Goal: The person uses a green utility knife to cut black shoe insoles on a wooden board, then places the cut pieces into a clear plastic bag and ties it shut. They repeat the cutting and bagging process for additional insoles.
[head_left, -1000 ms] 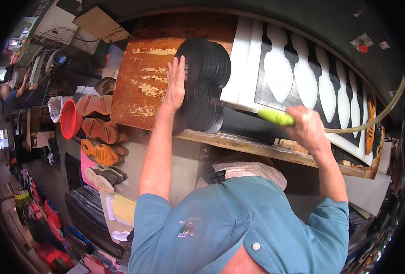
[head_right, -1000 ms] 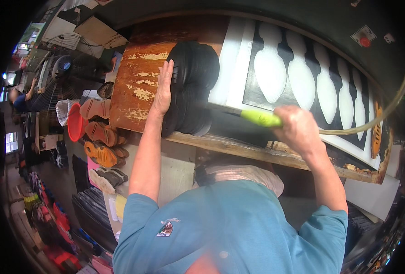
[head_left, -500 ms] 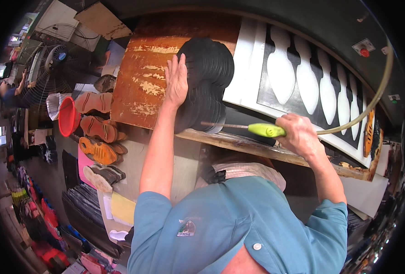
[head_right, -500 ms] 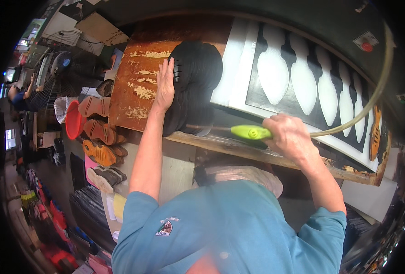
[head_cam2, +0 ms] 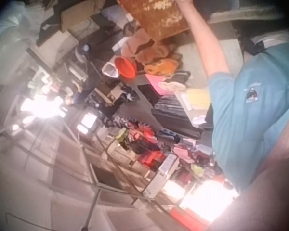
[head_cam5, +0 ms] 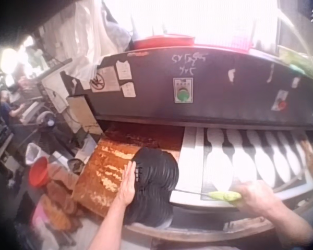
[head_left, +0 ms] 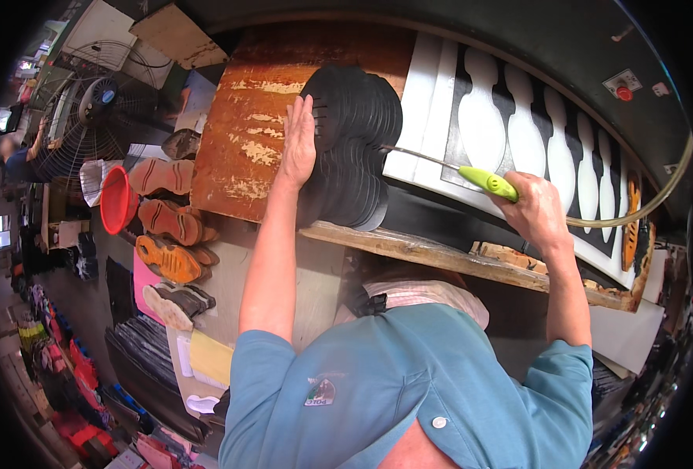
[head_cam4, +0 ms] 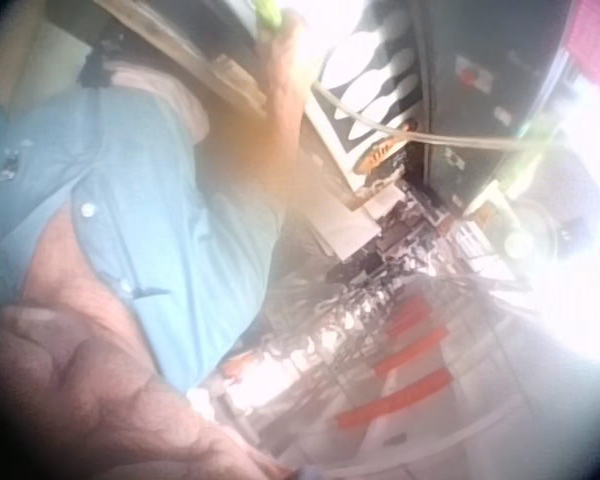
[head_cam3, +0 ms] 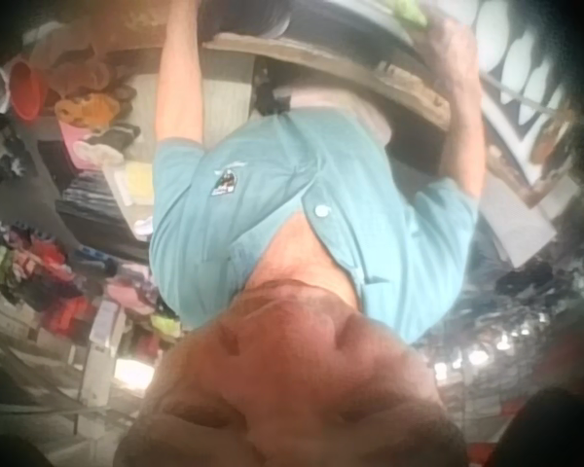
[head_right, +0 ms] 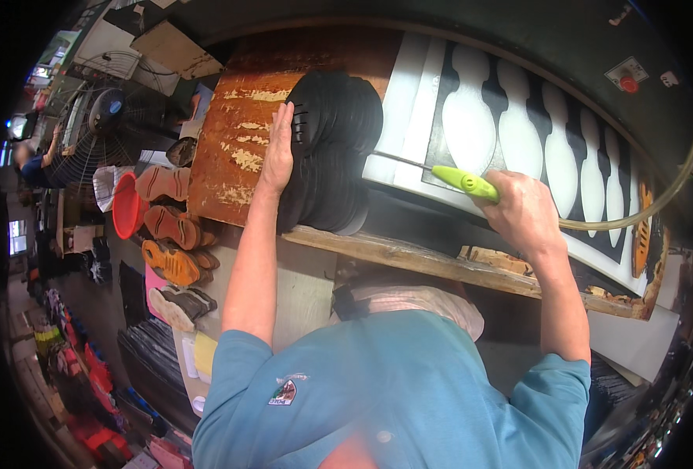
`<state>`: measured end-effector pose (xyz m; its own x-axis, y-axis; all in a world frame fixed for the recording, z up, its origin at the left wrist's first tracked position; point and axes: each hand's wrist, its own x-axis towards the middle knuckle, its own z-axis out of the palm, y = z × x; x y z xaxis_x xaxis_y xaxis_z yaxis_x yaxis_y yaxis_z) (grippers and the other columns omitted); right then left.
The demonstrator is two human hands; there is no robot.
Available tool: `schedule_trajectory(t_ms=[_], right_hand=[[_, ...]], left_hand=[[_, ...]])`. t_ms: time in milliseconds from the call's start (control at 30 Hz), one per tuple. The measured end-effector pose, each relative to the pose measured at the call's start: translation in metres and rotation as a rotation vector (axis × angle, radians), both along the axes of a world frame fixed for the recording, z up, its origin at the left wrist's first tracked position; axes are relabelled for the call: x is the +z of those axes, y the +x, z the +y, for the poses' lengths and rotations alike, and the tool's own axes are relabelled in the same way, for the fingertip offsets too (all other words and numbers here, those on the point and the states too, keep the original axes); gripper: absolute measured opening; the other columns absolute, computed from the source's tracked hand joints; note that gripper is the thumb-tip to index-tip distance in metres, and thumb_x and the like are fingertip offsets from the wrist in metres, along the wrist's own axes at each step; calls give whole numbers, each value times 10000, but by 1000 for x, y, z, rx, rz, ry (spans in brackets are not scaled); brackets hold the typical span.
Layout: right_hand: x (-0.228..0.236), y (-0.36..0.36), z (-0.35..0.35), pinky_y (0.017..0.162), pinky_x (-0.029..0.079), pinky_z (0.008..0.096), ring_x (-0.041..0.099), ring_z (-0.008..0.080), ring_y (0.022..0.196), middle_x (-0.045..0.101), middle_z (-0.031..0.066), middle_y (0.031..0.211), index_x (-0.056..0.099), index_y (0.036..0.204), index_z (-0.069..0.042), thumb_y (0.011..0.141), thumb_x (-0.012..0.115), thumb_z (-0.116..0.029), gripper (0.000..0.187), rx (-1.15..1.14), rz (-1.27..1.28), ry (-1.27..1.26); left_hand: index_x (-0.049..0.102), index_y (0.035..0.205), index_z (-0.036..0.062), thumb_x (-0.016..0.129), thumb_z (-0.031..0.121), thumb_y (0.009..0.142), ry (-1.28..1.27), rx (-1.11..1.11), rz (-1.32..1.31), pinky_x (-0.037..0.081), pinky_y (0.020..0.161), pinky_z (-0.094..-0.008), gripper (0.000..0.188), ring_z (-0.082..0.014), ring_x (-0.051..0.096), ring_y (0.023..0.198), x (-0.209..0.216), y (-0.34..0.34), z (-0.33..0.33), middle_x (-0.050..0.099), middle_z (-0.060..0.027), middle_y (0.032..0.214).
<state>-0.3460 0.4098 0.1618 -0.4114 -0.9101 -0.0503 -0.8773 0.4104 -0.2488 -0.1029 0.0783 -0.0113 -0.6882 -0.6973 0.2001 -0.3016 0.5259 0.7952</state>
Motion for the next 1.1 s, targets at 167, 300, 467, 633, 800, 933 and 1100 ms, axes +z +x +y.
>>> schedule_trajectory(t_ms=[167, 300, 467, 633, 800, 933, 1100], right_hand=[[9, -11, 6, 697, 545, 495, 692, 424, 744, 702, 215, 789, 683, 862, -7, 921, 781, -258, 276, -146, 62, -1], [13, 3, 24, 705, 543, 494, 690, 421, 765, 704, 206, 810, 678, 852, -8, 880, 813, -229, 260, -36, 23, 63], [7, 21, 32, 696, 523, 498, 657, 428, 772, 652, 190, 779, 610, 802, 1, 821, 833, -163, 278, 36, -49, 70], [7, 32, 22, 737, 559, 488, 695, 404, 810, 704, 164, 850, 671, 872, -42, 776, 842, -153, 225, 67, -50, 96], [-2, 54, 10, 741, 565, 491, 700, 377, 861, 693, 142, 844, 648, 877, -47, 751, 840, -150, 251, 277, -126, 96], [-12, 48, 3, 733, 544, 498, 681, 398, 834, 671, 159, 816, 626, 843, -29, 809, 827, -161, 244, 151, -78, 1], [-10, 28, 4, 701, 541, 503, 681, 418, 786, 688, 193, 825, 642, 833, -10, 842, 826, -184, 254, 23, -28, -19]], left_hand=[[302, 1675, 121, 183, 490, 1155, 16, 16, -3, 55, 1322, -499, 649, -427, 100, 1629, 3, 0, 1, 211, -224, 1744], [317, 1669, 110, 187, 506, 1154, 29, 34, -4, 65, 1323, -493, 663, -422, 101, 1629, 6, 2, 4, 217, -220, 1744], [336, 1661, 97, 193, 525, 1152, 33, 68, -23, 78, 1325, -485, 681, -416, 102, 1630, 8, 1, 6, 225, -214, 1743], [355, 1653, 86, 198, 543, 1150, 47, 87, 15, 92, 1326, -480, 697, -411, 108, 1630, 5, -1, 4, 238, -211, 1740], [376, 1643, 87, 193, 549, 1149, 89, 69, 139, 111, 1324, -481, 701, -408, 129, 1628, 1, 3, 2, 268, -212, 1729], [383, 1639, 88, 189, 525, 1156, 117, 68, 119, 117, 1324, -472, 679, -402, 133, 1628, -2, 5, -1, 274, -210, 1727], [381, 1639, 82, 203, 522, 1157, 10, 24, 124, 118, 1323, -467, 676, -400, 137, 1628, -5, 4, -4, 276, -218, 1724]])
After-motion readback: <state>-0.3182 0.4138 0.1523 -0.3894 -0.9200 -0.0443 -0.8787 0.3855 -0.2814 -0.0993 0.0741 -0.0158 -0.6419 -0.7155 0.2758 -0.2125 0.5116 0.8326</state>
